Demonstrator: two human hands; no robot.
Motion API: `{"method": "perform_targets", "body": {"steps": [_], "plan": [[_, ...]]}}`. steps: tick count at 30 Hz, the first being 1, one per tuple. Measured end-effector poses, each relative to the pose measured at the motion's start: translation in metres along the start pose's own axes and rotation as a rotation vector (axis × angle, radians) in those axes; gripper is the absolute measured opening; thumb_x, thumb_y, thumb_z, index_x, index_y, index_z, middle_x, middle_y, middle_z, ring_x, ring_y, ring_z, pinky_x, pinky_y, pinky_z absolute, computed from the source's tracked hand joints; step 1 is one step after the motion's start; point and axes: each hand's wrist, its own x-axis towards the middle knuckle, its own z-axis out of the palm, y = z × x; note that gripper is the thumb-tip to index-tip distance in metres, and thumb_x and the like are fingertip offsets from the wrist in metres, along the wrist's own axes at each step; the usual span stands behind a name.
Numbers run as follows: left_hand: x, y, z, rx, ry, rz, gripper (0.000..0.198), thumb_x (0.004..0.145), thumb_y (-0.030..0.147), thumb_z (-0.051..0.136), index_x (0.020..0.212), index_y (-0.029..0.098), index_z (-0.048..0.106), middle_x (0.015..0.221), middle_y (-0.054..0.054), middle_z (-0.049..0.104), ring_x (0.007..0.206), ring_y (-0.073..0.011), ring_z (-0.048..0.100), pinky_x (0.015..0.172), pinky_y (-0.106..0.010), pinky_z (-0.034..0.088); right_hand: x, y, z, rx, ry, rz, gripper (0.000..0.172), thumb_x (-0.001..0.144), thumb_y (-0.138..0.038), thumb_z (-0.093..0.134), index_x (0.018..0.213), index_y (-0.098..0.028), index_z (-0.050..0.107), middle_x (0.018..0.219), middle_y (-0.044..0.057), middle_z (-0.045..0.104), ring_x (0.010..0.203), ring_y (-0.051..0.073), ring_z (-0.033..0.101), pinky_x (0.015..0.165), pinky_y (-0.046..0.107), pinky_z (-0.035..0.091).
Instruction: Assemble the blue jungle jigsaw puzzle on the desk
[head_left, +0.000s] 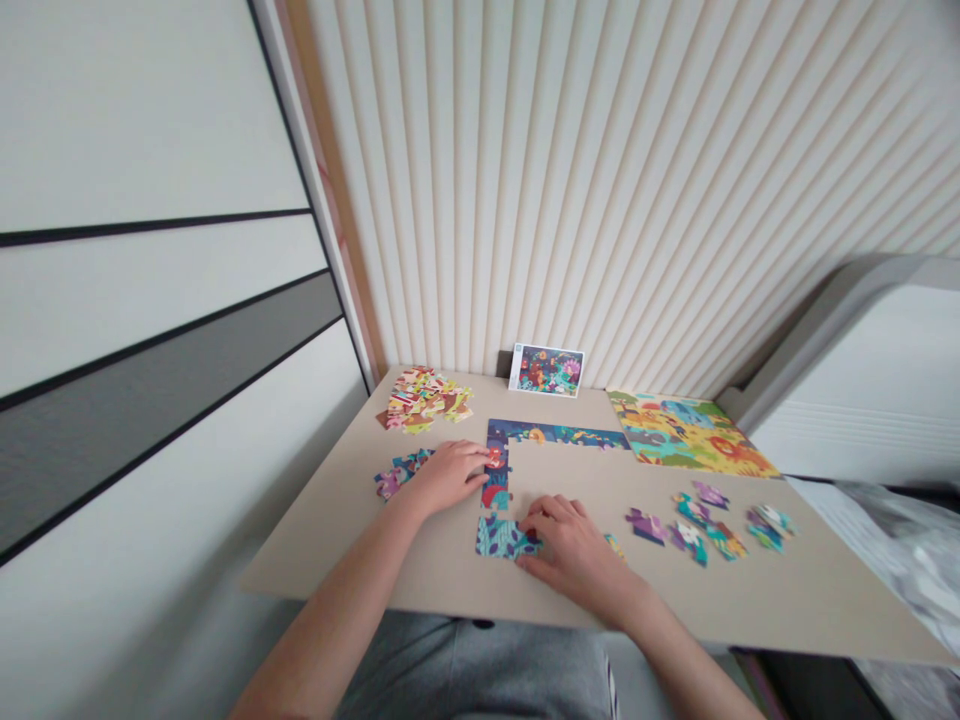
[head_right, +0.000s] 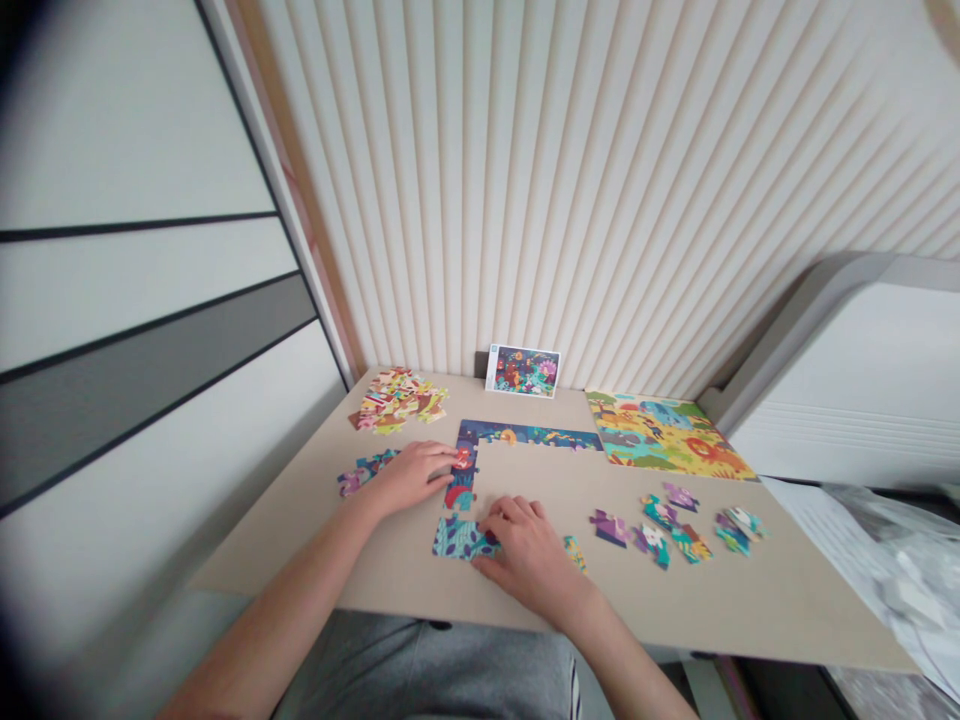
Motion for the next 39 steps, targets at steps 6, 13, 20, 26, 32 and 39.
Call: {"method": "perform_targets", "body": {"steps": [6, 13, 20, 26, 32, 39], "plan": [[0.0, -0.001, 0.001, 0.0, 0.006, -0.008, 0.03, 0.097, 0.035, 0.061, 0.125, 0.027, 0.07, 0.129, -0.006, 0.069, 0.121, -0.0238, 0.061, 0.107, -0.039, 0.044, 0.002, -0.004, -0.003, -0.021, -0.001, 0.002, 0.028, 0.086, -0.035, 0.077, 0.111, -0.026, 0.07, 0.114, 0.005, 0.064, 0.108, 0.026, 0.057, 0.097, 0.039, 0.04], [0.0, 0.0, 0.0, 0.008, -0.006, -0.005, 0.03, 0.098, 0.036, 0.06, 0.125, 0.027, 0.069, 0.129, -0.006, 0.069, 0.121, -0.0243, 0.061, 0.107, -0.04, 0.044, 0.005, -0.008, -0.002, -0.001, -0.007, -0.076, 0.029, 0.091, -0.04, 0.072, 0.12, -0.033, 0.07, 0.116, 0.004, 0.064, 0.109, 0.024, 0.056, 0.096, 0.039, 0.039], [-0.001, 0.003, -0.003, -0.001, -0.008, -0.008, 0.03, 0.098, 0.035, 0.06, 0.125, 0.026, 0.069, 0.13, -0.006, 0.069, 0.121, -0.0236, 0.061, 0.106, -0.039, 0.044, 0.002, -0.002, 0.003, -0.016, -0.028, -0.11, 0.016, 0.096, -0.037, 0.066, 0.11, -0.034, 0.074, 0.112, 0.002, 0.066, 0.107, 0.022, 0.057, 0.096, 0.038, 0.038], [0.0, 0.003, -0.004, 0.001, -0.012, -0.013, 0.031, 0.097, 0.035, 0.061, 0.125, 0.026, 0.069, 0.13, -0.006, 0.069, 0.121, -0.0241, 0.061, 0.106, -0.039, 0.044, 0.007, -0.008, 0.008, 0.05, 0.022, -0.082, 0.045, 0.088, -0.037, 0.077, 0.13, -0.032, 0.065, 0.127, 0.005, 0.066, 0.119, 0.025, 0.055, 0.103, 0.041, 0.038], [-0.001, 0.004, -0.004, -0.012, 0.001, -0.016, 0.031, 0.097, 0.036, 0.06, 0.125, 0.026, 0.069, 0.13, -0.006, 0.069, 0.122, -0.0236, 0.06, 0.108, -0.039, 0.043, 0.013, -0.007, 0.018, 0.163, 0.04, -0.091, 0.041, 0.091, -0.036, 0.074, 0.13, -0.03, 0.064, 0.124, 0.004, 0.069, 0.117, 0.023, 0.059, 0.104, 0.04, 0.039], [0.0, 0.003, -0.003, -0.006, -0.009, -0.013, 0.032, 0.097, 0.036, 0.061, 0.126, 0.025, 0.069, 0.131, -0.007, 0.068, 0.122, -0.0238, 0.06, 0.107, -0.039, 0.043, 0.013, -0.003, 0.022, 0.176, 0.049, -0.122, 0.042, 0.092, -0.035, 0.071, 0.133, -0.03, 0.063, 0.127, 0.005, 0.068, 0.118, 0.023, 0.059, 0.104, 0.039, 0.041]]}}
